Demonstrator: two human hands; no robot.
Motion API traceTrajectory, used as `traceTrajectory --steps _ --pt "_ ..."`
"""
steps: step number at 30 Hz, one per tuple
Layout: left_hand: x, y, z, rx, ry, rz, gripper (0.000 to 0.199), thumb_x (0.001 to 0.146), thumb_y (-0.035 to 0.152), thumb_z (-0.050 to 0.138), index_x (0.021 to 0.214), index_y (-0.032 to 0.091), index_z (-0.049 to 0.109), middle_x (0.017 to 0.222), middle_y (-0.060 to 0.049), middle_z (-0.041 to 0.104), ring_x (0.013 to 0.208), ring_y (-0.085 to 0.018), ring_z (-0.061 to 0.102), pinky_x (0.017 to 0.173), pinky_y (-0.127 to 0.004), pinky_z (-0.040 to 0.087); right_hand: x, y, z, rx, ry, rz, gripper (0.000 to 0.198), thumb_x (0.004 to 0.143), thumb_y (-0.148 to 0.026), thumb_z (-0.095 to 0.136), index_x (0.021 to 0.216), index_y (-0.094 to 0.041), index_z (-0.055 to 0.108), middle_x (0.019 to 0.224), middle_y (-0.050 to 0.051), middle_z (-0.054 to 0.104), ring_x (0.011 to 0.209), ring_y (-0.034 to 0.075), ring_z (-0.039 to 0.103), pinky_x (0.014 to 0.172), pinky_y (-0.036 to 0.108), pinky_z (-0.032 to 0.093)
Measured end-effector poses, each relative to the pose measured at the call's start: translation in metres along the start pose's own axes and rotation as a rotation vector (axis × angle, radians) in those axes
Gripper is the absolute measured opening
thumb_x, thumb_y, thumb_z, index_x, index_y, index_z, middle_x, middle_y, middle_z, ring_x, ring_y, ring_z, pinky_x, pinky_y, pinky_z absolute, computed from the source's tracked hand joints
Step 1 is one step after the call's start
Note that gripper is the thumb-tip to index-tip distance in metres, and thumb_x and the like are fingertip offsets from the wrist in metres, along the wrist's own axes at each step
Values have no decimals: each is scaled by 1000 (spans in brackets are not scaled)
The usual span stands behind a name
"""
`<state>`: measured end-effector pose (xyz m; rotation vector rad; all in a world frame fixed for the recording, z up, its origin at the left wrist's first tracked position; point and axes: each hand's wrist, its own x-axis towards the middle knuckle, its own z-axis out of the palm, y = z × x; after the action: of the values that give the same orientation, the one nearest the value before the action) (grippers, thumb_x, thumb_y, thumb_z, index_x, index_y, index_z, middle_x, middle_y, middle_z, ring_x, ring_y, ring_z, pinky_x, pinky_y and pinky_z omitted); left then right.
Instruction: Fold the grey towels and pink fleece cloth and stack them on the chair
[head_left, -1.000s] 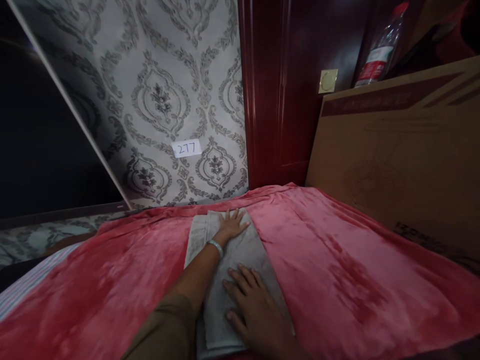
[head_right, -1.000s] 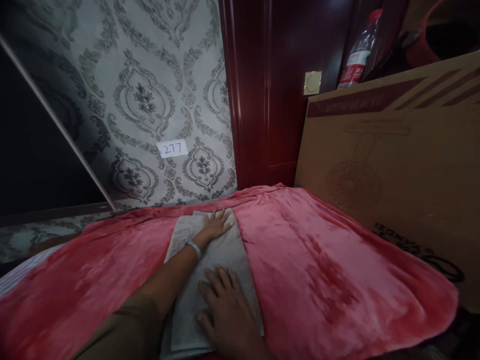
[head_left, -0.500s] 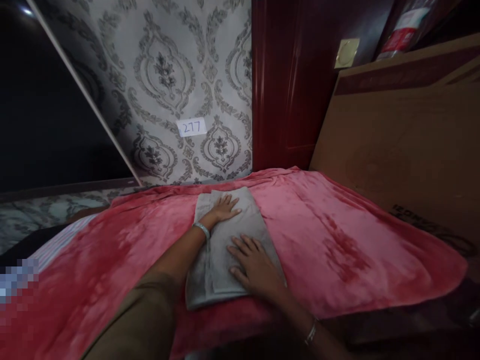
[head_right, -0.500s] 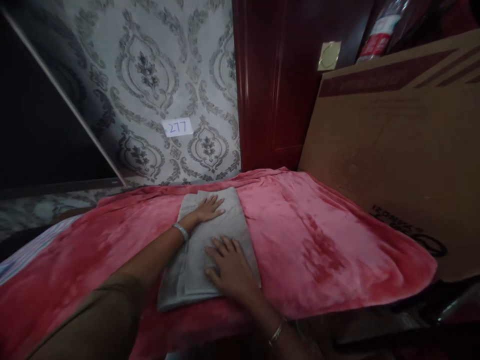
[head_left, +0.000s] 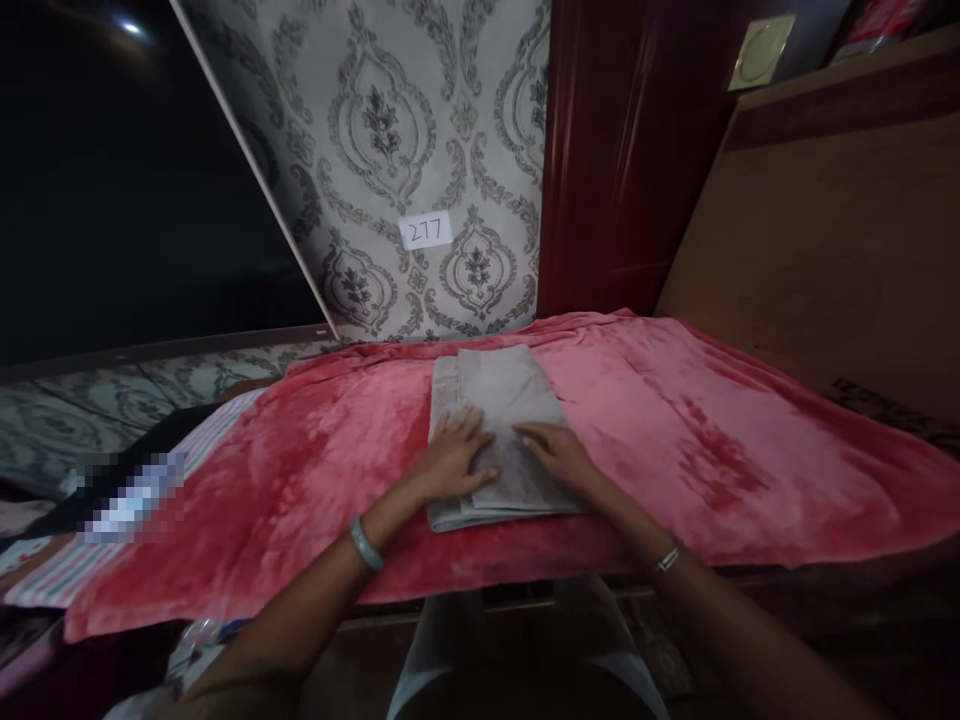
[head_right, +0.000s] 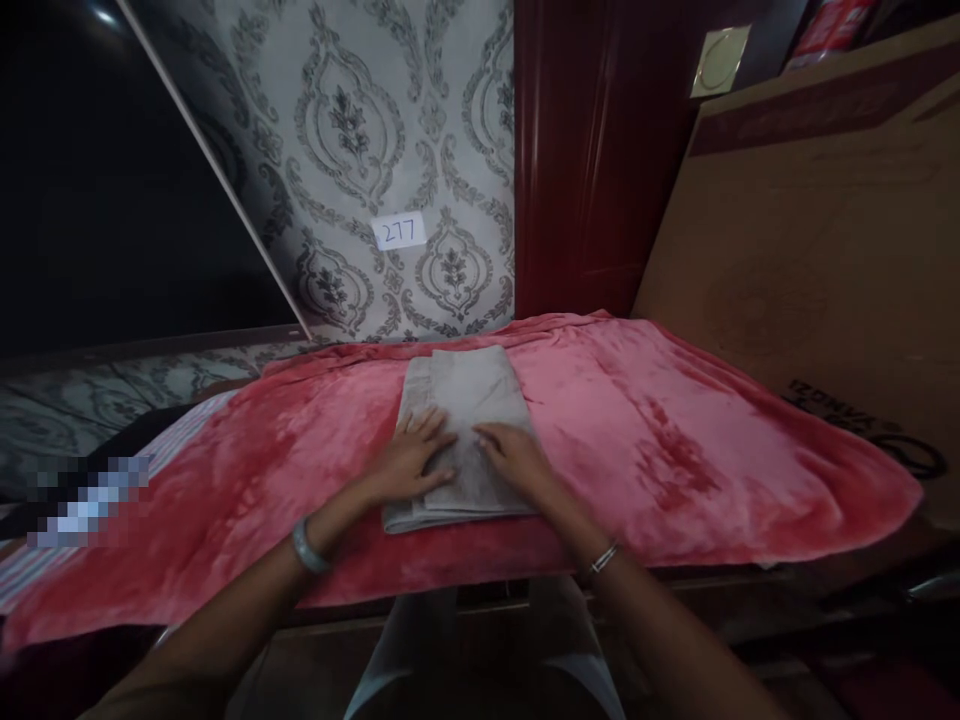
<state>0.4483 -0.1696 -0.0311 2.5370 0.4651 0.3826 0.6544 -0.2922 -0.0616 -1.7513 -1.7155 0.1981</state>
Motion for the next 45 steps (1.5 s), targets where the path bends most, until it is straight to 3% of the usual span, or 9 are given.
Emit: traceTrajectory --steps 3,6,11,15,21,27,34,40,45 --pt "-27 20 16 175 -93 84 68 86 57 63 146 28 50 164 -9 29 154 -34 15 123 -61 2 20 9 -9 -200 75 40 50 98 -34 42 145 -19 53 149 13 52 139 28 45 115 50 35" --pt "-46 23 34 318 -94 45 69 92 55 56 152 25 41 164 -13 27 153 -34 18 122 -62 11 26 14 -1 -426 -10 104 57 98 -42 45 152 -24 42 160 11 35 148 34 30 117 58 26" --pt "-65 18 48 409 27 82 59 94 45 57 150 32 43 162 -12 32 152 -32 24 121 -61 22 14 22 23 -546 -77 101 58 103 -47 32 157 -27 33 163 8 30 150 31 26 119 54 22" --pt "-78 17 53 429 128 125 57 91 38 62 146 31 48 157 -11 41 148 -31 33 118 -60 30 14 27 24 -549 -118 113 58 103 -51 27 157 -30 31 164 8 27 151 30 22 118 57 20" --pt "-89 15 71 432 421 184 41 90 23 61 130 27 61 141 -8 60 132 -27 52 108 -53 46 56 22 25 -470 -246 93 60 101 -53 28 158 -31 30 166 8 20 152 31 18 118 60 19" --pt "-91 17 71 465 534 235 32 89 19 59 120 24 65 132 -9 66 121 -26 59 97 -47 54 128 17 47 -418 -274 76 62 101 -53 30 158 -29 29 166 5 22 153 27 16 121 53 14" --pt "-84 -11 89 530 650 332 29 99 33 43 105 20 68 119 -11 72 95 -22 63 80 -35 56 198 23 77 -427 -181 175 75 100 -57 27 160 -13 20 166 17 18 153 30 16 120 54 14" --pt "-82 -38 122 458 652 211 46 99 54 37 115 23 67 116 -9 74 84 -21 61 73 -33 53 229 28 91 -392 -182 57 60 101 -51 28 155 -24 36 163 7 32 150 24 25 121 47 16" --pt "-82 -34 113 408 684 214 41 95 54 43 111 26 69 114 -7 74 83 -20 62 67 -32 51 234 29 93 -375 -90 74 57 103 -40 24 151 -14 42 153 13 46 141 24 40 117 42 24"
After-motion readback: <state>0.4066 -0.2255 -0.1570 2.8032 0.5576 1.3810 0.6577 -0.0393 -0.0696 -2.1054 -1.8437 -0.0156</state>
